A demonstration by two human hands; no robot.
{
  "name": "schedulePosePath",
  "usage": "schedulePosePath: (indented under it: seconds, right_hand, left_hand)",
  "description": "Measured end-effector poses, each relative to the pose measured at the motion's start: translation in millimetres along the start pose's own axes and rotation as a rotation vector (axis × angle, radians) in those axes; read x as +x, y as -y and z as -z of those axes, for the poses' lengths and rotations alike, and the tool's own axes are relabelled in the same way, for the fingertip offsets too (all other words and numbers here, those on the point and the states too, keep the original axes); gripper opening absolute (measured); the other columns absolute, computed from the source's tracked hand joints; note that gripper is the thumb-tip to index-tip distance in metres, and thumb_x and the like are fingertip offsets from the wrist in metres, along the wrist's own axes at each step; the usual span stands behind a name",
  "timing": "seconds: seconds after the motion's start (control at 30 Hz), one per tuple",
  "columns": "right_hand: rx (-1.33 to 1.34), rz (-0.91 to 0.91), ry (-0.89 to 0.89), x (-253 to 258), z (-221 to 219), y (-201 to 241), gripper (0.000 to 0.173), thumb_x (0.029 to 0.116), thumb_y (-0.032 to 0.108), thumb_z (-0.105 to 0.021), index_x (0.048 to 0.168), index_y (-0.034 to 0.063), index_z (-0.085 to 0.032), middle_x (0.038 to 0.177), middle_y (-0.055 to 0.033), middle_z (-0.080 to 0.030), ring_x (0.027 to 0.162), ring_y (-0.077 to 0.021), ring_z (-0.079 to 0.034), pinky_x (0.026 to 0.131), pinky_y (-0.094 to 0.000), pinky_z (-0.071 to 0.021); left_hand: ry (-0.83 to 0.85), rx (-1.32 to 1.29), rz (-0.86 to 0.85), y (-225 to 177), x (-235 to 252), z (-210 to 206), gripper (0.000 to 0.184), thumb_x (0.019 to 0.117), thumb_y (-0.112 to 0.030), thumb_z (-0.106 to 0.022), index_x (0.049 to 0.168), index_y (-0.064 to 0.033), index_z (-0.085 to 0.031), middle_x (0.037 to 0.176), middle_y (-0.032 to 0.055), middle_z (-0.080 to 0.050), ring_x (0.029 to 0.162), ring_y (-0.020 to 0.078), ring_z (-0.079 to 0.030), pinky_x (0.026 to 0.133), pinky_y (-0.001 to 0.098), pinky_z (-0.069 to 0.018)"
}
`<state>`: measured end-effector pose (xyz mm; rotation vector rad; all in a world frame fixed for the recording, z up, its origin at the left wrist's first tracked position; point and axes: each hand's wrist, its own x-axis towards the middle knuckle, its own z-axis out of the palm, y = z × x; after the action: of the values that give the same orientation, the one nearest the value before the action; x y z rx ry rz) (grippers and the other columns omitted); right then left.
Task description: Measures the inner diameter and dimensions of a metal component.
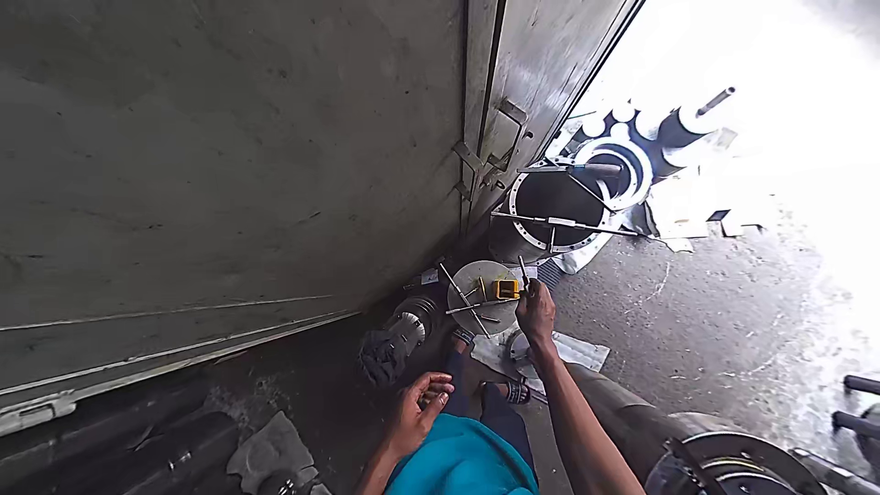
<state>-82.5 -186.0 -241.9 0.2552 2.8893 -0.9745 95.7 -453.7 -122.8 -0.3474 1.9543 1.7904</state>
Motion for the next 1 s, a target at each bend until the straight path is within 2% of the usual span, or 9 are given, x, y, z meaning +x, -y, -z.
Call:
schedulePosePath:
  seconds: [0.23, 0.33, 0.47, 0.63, 0.77, 0.83, 0.87, 0.93, 1.0]
  right_hand:
    - [0.075, 0.060, -0.171, -9.9, 17.5, 10.0, 0.034, 0.0939, 0.003, -0.059, 0.126, -0.0075, -0.063, 0.112, -0.0256, -0.070, 0.099, -0.0378, -0.071, 0.088, -0.0525, -0.0575]
    - [0.084, -0.023, -0.115, -8.0, 10.9, 0.3, 0.035, 0.0948, 0.003, -0.059, 0.129, -0.0068, -0.062, 0.114, -0.0259, -0.069, 0.102, -0.0394, -0.070, 0.091, -0.0552, -0.0558]
    - [0.075, -0.029, -0.116, -4.0, 5.4, -5.3, 0.035, 0.0951, 0.004, -0.057, 0.127, -0.0077, -0.062, 0.112, -0.0258, -0.070, 0.100, -0.0397, -0.071, 0.090, -0.0556, -0.0561]
    - [0.117, -0.177, -0.102, -4.6, 3.9, -3.9, 0.034, 0.0962, 0.007, -0.057, 0.127, -0.0060, -0.063, 0.109, -0.0243, -0.071, 0.100, -0.0382, -0.070, 0.092, -0.0546, -0.0547]
    - [0.135, -0.250, -0.070, -7.5, 5.4, -3.2, 0.036, 0.0961, 0.008, -0.057, 0.130, -0.0045, -0.063, 0.115, -0.0239, -0.071, 0.104, -0.0375, -0.070, 0.095, -0.0553, -0.0534]
    - [0.334, -0.397, -0.092, -8.6, 2.7, -9.5, 0.037, 0.0970, 0.009, -0.060, 0.131, -0.0044, -0.062, 0.110, -0.0222, -0.071, 0.094, -0.0312, -0.072, 0.088, -0.0494, -0.0569]
    - [0.525, -0.500, -0.119, -8.3, -0.2, -13.1, 0.035, 0.0979, 0.009, -0.060, 0.130, -0.0046, -0.061, 0.104, -0.0194, -0.070, 0.081, -0.0248, -0.070, 0.076, -0.0423, -0.0596]
    - [1.017, -0.716, -0.169, -9.9, 9.0, -5.8, 0.028, 0.1019, 0.004, -0.058, 0.128, -0.0048, -0.056, 0.092, -0.0125, -0.062, 0.065, -0.0150, -0.060, 0.059, -0.0306, -0.0553]
    - [1.355, -0.825, -0.189, -21.4, 30.0, 3.7, 0.022, 0.1031, 0.003, -0.052, 0.124, -0.0020, -0.054, 0.086, -0.0072, -0.060, 0.061, -0.0114, -0.058, 0.055, -0.0270, -0.0530]
  left_hand:
    - [-0.024, -0.015, 0.007, -0.7, 0.4, 4.0, 0.032, 0.0972, -0.011, -0.059, 0.127, -0.0017, -0.064, 0.113, 0.0056, -0.075, 0.097, 0.0165, -0.074, 0.086, 0.0322, -0.0621]
    - [0.005, -0.093, -0.011, -1.8, 0.3, 3.5, 0.033, 0.0976, -0.011, -0.058, 0.128, 0.0007, -0.062, 0.113, 0.0088, -0.075, 0.096, 0.0196, -0.074, 0.085, 0.0345, -0.0624]
    - [0.032, -0.084, -0.029, -7.3, 3.5, 2.8, 0.033, 0.0988, -0.012, -0.058, 0.128, 0.0009, -0.062, 0.114, 0.0083, -0.074, 0.097, 0.0188, -0.073, 0.085, 0.0335, -0.0617]
    - [0.095, -0.038, -0.019, -11.1, 10.1, -1.2, 0.032, 0.0980, -0.011, -0.059, 0.128, -0.0010, -0.063, 0.113, 0.0073, -0.075, 0.097, 0.0180, -0.074, 0.086, 0.0334, -0.0618]
    - [0.147, 0.012, -0.024, -19.7, 16.6, -6.1, 0.031, 0.0990, -0.013, -0.060, 0.129, -0.0031, -0.063, 0.114, 0.0058, -0.074, 0.098, 0.0167, -0.073, 0.088, 0.0336, -0.0616]
    - [0.173, 0.052, -0.031, -24.2, 19.4, -11.7, 0.032, 0.0992, -0.015, -0.060, 0.129, -0.0040, -0.063, 0.114, 0.0046, -0.074, 0.098, 0.0152, -0.073, 0.088, 0.0333, -0.0614]
    - [0.187, 0.058, -0.030, -27.7, 20.8, -14.8, 0.032, 0.0993, -0.015, -0.060, 0.129, -0.0041, -0.063, 0.114, 0.0042, -0.075, 0.098, 0.0147, -0.073, 0.088, 0.0330, -0.0613]
    - [0.209, 0.011, -0.027, -35.7, 26.1, -24.2, 0.030, 0.0987, -0.010, -0.059, 0.127, -0.0020, -0.063, 0.112, 0.0060, -0.075, 0.095, 0.0159, -0.073, 0.087, 0.0333, -0.0613]
    - [0.204, -0.022, -0.022, -43.3, 31.8, -39.9, 0.027, 0.0982, -0.008, -0.059, 0.124, -0.0006, -0.064, 0.109, 0.0079, -0.074, 0.092, 0.0170, -0.073, 0.086, 0.0338, -0.0618]
